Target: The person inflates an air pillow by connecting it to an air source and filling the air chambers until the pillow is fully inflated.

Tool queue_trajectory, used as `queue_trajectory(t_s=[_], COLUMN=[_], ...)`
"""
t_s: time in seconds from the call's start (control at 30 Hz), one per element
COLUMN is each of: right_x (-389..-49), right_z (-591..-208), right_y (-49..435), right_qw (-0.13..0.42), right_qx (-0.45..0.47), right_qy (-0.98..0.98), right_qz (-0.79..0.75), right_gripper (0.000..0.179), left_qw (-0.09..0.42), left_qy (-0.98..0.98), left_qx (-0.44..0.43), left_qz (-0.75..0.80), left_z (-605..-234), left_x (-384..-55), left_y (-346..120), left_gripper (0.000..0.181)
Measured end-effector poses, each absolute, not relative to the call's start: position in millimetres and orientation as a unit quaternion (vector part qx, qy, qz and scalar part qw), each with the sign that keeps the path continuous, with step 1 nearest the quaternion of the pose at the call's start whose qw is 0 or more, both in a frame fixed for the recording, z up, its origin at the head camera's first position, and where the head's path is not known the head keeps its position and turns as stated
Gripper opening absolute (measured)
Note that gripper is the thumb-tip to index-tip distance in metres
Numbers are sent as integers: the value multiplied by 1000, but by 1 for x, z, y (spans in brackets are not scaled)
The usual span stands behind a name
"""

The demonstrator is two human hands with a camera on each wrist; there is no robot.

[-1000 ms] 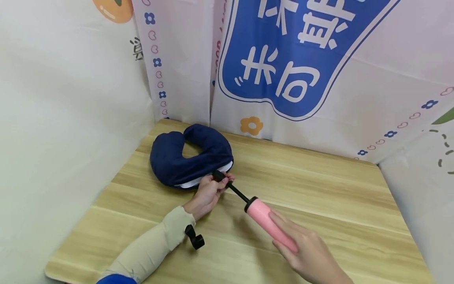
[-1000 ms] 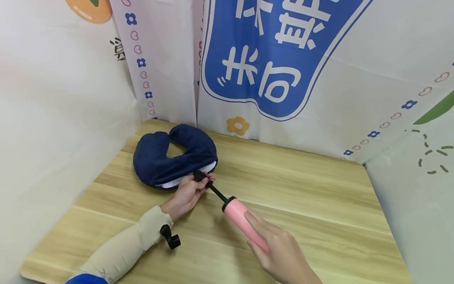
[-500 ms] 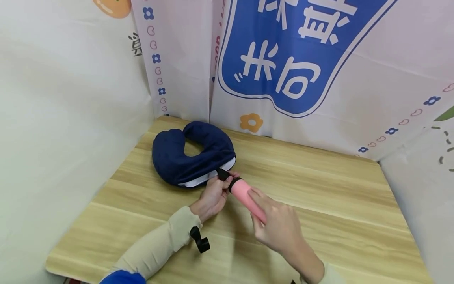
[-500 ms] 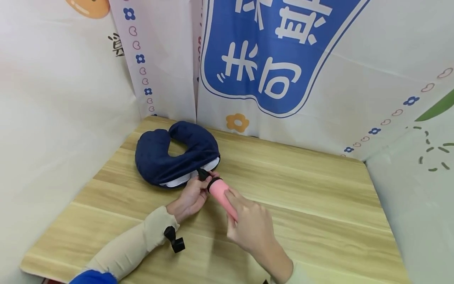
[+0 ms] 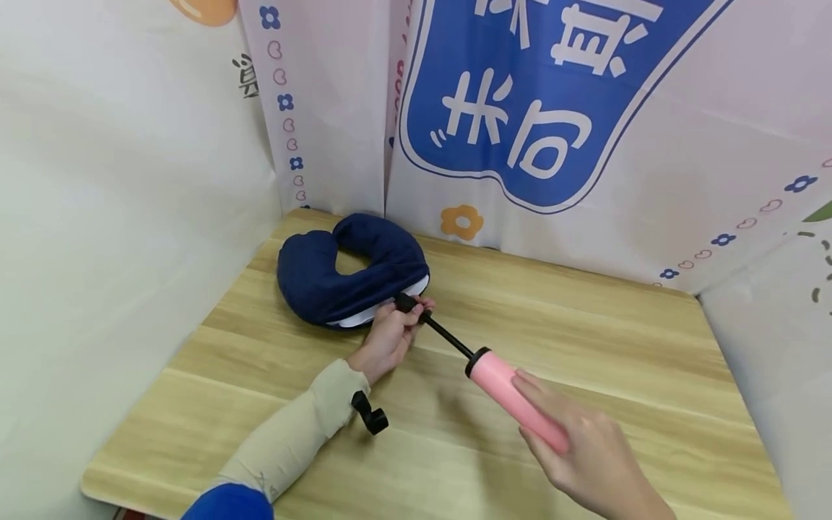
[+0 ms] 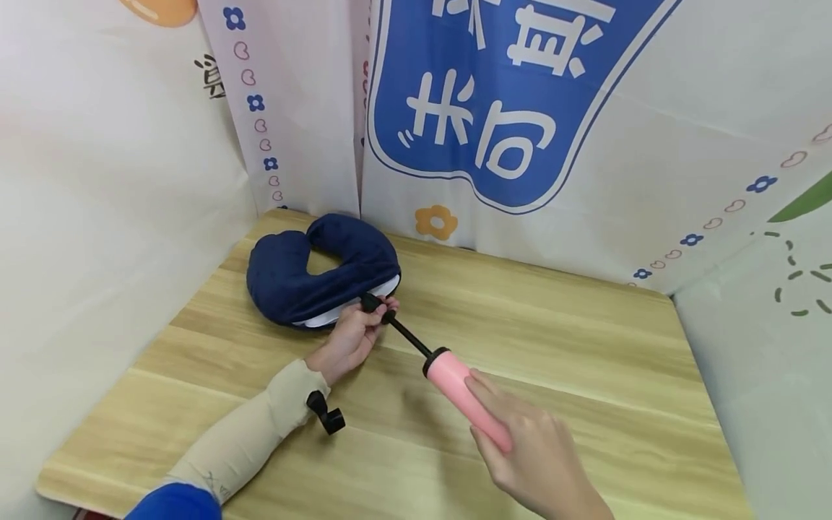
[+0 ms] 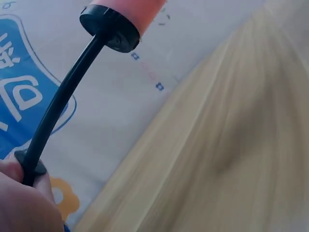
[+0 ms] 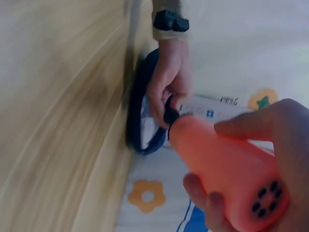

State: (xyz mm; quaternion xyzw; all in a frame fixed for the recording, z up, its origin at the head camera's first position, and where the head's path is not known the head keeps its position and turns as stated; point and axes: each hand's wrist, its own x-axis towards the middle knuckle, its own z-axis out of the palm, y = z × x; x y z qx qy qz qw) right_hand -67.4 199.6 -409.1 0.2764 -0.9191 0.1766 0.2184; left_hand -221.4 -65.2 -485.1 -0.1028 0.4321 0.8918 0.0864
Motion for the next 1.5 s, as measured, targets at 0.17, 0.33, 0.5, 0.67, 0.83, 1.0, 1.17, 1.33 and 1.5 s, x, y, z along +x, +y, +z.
queue_trajectory(t_s=[0.17, 0.33, 0.5, 0.67, 0.83, 1.0, 1.17, 1.33, 1.5], right_x=[-85, -101, -97, -66, -52, -79, -109, -117, -116], right_z=[-408, -416, -423, -410, -390, -397, -417, -429, -435], right_y=[166, 141, 157, 192, 206, 177, 139, 139, 159], right_qw=[255, 241, 200, 177, 207, 245, 244, 233, 186], right_qx=[270, 263, 282, 280, 283, 279, 275, 283, 276], right_qy=[-913, -919, -918, -925, -922, -914, -916, -913, -912], right_qz=[170, 165, 195, 184, 162, 164, 159, 177, 238], right_gripper=[59, 55, 58, 68, 73, 59, 56, 57, 57], left_qw=[111, 113, 92, 111, 80, 88, 72, 117, 184], left_qy=[434, 441, 454, 449, 421, 428, 440, 468, 608], left_qx=[-122, -110, -83, -84, -106, -126, -147, -100, -33], left_qz=[886, 884, 882, 883, 897, 891, 883, 870, 772], left_z=[-478, -478, -480, -481, -478, -473, -474, -477, -474], left_x=[-208, -196, -200, -203, -212, -210, -201, -202, -204], left_y=[-50, -50, -63, -72, -72, -59, -53, -65, -95], left_gripper=[23, 28, 25, 22, 17, 26, 24, 28, 31])
